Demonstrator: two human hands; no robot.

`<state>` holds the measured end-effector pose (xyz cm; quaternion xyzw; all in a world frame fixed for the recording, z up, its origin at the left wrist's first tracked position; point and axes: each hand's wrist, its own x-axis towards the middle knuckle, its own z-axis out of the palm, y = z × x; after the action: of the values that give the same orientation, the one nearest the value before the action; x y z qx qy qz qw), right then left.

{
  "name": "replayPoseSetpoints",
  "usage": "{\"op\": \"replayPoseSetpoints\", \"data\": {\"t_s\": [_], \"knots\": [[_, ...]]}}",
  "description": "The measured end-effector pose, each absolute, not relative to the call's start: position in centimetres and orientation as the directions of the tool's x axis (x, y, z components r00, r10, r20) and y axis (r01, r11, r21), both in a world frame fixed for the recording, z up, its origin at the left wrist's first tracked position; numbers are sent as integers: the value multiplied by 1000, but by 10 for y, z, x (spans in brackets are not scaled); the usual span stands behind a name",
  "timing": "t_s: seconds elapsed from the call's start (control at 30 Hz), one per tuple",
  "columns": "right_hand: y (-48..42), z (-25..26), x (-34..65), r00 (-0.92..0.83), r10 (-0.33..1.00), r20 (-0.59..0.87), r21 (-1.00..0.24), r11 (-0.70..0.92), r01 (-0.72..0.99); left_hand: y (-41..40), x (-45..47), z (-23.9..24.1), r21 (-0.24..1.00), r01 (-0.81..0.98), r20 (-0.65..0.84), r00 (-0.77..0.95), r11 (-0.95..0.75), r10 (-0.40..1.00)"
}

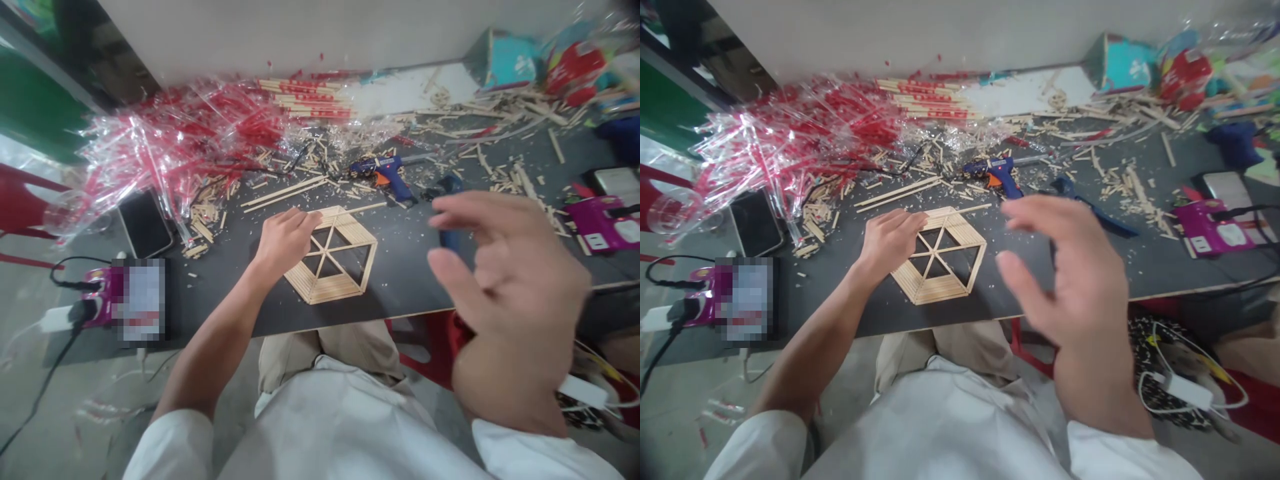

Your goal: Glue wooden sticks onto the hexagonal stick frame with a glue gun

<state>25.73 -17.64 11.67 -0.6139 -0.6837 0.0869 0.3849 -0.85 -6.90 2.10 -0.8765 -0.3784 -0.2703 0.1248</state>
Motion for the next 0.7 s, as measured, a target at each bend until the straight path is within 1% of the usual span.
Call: {"op": "replayPoseSetpoints", "data": {"t_s": [0.03,0.07,0.13,0.17,0.2,0.23,0.33,0.43,0.53,0.6,0.63,0.7], "knots": [[-163,105,273,71,913,401,-587,197,785,-69,-8,21,-21,728,576,569,-685,587],[-151,93,290,150,932,331,-544,58,837,-70,-8,22,-25,725,583,570,-688,580],[-135,70,323,355,933,63,-386,-305,870,-71,-7,22,-25,722,590,569,-691,573],[-130,62,336,407,913,-39,-302,-399,866,-71,-6,22,-22,724,589,567,-690,576],[-127,56,346,426,899,-98,-244,-437,866,-71,-6,22,-16,726,588,563,-688,580],[-126,53,353,431,893,-129,-211,-449,868,-71,-5,22,-8,727,585,560,-686,586],[-126,53,361,383,909,-164,-145,-407,902,-72,-4,23,25,725,581,550,-689,600],[-127,57,359,363,917,-167,-70,-379,923,-73,-4,25,54,721,586,537,-691,606],[-130,59,359,361,922,-139,-11,-365,931,-74,-3,28,48,729,623,513,-683,590],[-135,61,361,403,907,-120,-13,-408,913,-75,-2,29,43,737,639,499,-675,586],[-138,63,361,439,891,-115,-34,-445,895,-75,-2,29,46,739,638,495,-672,589],[-146,69,359,496,854,-159,-114,-515,850,-75,-1,28,59,740,626,495,-670,602]]}}
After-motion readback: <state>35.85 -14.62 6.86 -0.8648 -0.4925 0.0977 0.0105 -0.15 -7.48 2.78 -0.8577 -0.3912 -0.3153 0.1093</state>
